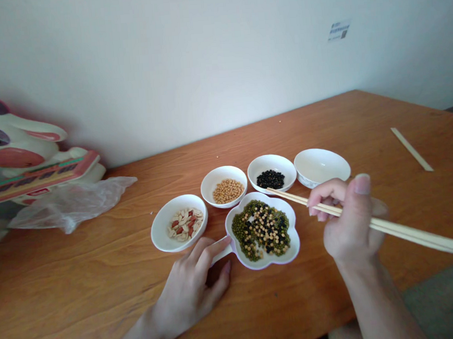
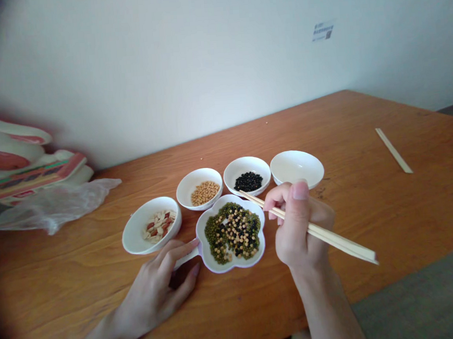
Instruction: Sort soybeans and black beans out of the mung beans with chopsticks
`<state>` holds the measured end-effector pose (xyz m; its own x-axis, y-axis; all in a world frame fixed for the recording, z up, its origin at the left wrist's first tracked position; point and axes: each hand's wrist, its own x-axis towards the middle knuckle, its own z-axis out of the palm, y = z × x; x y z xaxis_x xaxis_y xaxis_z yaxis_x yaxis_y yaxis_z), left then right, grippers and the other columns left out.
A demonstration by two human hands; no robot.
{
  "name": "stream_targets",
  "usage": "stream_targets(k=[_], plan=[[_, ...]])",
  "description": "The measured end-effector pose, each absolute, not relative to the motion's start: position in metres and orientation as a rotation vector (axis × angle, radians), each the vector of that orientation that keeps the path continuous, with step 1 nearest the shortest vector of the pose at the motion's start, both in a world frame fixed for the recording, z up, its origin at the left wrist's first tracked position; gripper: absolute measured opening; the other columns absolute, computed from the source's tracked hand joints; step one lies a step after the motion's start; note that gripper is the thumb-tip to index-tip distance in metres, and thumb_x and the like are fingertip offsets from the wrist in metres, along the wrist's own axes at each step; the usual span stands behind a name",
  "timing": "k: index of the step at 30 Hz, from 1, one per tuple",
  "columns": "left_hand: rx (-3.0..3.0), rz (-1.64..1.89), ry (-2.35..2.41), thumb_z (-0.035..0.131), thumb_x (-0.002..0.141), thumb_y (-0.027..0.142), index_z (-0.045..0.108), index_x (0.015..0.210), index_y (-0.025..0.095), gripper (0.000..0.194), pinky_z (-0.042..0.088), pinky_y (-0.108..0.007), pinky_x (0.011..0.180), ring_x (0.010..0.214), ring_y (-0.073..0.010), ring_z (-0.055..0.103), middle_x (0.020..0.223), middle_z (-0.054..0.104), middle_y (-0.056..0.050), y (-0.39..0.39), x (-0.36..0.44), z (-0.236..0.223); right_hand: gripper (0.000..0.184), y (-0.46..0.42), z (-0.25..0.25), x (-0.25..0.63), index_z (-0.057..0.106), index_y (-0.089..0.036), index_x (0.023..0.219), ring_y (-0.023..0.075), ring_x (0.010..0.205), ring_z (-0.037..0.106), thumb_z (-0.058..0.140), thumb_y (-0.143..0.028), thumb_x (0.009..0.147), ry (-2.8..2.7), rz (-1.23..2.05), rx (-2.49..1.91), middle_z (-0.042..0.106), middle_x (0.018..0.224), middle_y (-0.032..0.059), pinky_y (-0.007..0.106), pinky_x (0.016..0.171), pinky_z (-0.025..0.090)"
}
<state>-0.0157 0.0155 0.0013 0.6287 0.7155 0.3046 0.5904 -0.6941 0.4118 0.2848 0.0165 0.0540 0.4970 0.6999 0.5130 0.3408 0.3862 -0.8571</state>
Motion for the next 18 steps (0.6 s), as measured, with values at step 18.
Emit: stream_targets(k=[18], plan=[[2.547, 0.642, 1.054, 0.063, 0.102, 0.017, 0.046, 0.153, 0.029, 0.054, 0.066, -0.036, 0.089, 0.103, -0.0227, 0.074, 0.12, 0.069, -0.009, 0.014, -0.016, 0.003, 0.063, 0.02, 0.041, 0.278, 0.063, -0.022, 0.071, 0.0138, 0.058, 0.055, 0.029, -0.05, 0.116, -1.515, 0.47, -1.168, 0.058, 0.062, 0.0007, 0.033, 0.06, 0.037]])
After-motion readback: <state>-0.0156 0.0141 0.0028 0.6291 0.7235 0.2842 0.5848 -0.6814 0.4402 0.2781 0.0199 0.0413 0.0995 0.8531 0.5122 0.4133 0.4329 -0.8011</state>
